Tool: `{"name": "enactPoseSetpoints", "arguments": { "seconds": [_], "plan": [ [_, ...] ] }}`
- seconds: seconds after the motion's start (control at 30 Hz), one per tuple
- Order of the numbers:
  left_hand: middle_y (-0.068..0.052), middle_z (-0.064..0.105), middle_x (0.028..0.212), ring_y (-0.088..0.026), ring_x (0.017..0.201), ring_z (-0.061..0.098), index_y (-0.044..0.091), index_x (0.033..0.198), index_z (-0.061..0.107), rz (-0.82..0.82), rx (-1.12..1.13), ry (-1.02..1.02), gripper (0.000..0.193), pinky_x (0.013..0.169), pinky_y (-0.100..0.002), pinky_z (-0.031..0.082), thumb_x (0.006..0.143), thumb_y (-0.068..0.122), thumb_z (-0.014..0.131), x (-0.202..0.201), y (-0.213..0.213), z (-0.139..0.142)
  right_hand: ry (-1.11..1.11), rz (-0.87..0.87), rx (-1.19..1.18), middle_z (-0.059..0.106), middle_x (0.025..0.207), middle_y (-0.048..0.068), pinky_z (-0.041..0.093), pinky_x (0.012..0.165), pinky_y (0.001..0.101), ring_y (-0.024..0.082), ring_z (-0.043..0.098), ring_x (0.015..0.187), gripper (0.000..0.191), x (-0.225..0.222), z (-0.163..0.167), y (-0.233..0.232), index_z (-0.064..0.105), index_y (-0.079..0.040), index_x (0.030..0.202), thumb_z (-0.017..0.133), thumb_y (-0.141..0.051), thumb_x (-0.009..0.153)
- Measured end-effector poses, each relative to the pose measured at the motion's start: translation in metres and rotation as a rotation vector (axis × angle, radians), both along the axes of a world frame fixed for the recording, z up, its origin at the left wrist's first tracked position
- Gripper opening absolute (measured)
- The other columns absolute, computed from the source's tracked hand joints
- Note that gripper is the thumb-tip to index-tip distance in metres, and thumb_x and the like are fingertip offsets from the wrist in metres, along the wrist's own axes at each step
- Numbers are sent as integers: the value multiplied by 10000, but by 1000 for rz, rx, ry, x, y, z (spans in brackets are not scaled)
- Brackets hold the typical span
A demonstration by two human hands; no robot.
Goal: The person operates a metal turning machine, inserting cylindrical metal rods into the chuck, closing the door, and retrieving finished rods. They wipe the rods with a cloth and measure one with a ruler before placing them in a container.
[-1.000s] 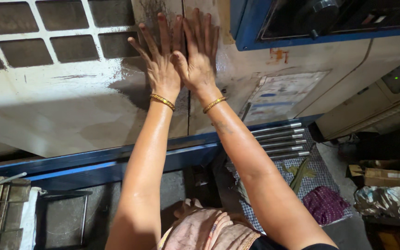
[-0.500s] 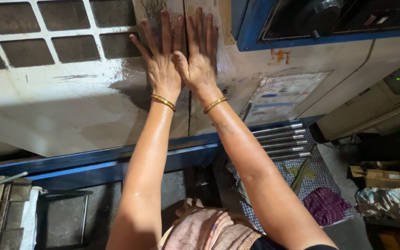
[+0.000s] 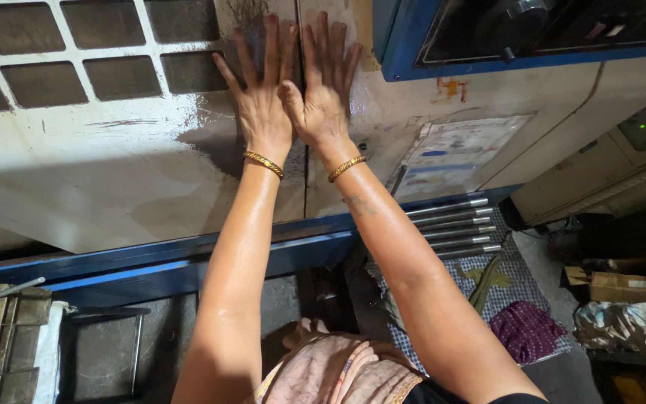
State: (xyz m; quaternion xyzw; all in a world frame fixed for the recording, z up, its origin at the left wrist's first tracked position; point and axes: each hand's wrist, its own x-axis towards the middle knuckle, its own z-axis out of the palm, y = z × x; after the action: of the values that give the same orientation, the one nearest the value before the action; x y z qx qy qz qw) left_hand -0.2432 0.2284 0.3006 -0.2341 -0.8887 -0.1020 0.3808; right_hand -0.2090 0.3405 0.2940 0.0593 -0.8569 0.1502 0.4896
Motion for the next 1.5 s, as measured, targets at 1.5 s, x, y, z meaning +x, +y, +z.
{"name": "enactPoseSetpoints", "arguments": {
  "seconds": [1.5],
  "plan": [
    [-149,112,1752,-415,1596,57,94,1710,266,-33,10,-27,669,1249,-703,24,1119,336,467,-5,-1,-7,-118,-62,83,333,1694,76,-20,1325,590,306,174,1619,656,5,11,-6,450,-161,1594,337,-557,1083]
  ]
}}
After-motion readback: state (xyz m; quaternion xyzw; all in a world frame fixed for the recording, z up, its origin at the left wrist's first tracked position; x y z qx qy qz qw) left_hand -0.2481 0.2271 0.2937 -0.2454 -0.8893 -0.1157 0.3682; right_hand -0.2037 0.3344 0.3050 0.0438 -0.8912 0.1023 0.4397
